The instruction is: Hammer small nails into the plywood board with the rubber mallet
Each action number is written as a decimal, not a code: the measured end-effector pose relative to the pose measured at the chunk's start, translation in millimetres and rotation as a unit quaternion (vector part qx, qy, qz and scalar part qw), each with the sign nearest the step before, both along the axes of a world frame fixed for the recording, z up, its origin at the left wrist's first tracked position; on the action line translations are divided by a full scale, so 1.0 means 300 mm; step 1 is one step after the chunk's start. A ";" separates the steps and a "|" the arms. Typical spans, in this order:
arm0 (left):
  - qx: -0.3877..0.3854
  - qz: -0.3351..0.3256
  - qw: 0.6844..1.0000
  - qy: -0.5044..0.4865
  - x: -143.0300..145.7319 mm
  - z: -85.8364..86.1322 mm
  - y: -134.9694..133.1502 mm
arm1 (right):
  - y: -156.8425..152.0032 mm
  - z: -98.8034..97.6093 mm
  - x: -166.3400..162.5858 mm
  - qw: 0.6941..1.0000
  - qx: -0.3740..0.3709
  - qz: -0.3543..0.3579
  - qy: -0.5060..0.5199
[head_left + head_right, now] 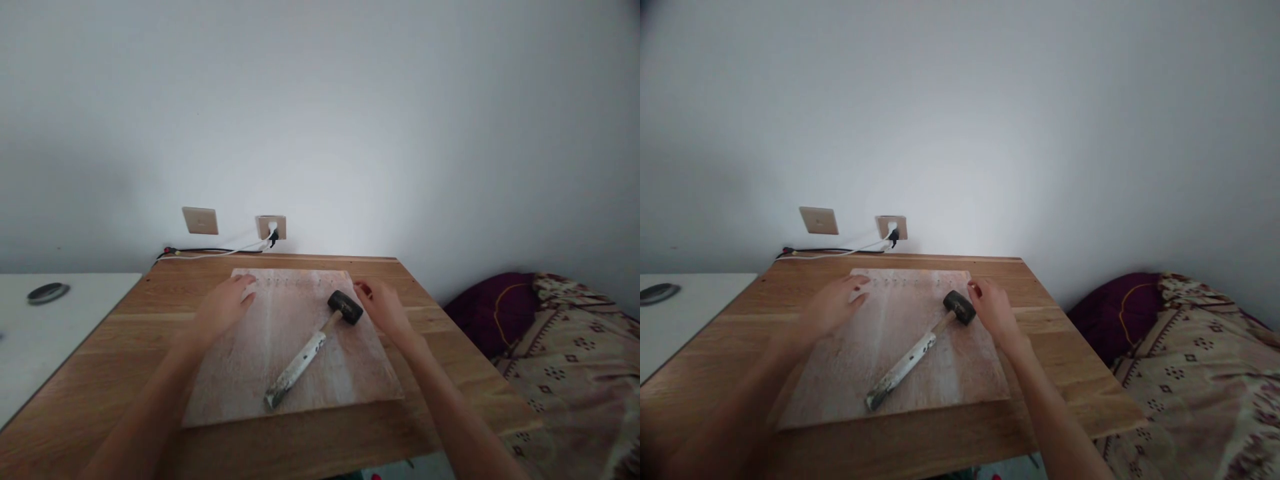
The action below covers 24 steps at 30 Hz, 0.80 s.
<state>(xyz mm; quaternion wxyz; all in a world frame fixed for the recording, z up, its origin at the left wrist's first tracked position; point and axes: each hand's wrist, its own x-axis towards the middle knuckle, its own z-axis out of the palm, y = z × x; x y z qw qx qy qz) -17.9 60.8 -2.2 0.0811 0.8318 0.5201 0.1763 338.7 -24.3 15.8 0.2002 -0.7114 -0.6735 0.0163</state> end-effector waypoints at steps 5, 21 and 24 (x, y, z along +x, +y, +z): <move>-0.022 -0.077 0.996 -0.028 0.072 -0.054 0.189 | 0.276 0.047 -0.071 0.989 -0.119 0.051 -0.067; -0.075 -0.107 0.991 -0.039 0.080 -0.048 0.255 | 0.380 -0.008 -0.153 0.969 -0.190 0.121 -0.104; -0.056 -0.106 0.993 -0.011 0.102 -0.038 0.245 | 0.377 -0.009 -0.158 0.970 -0.184 0.121 -0.103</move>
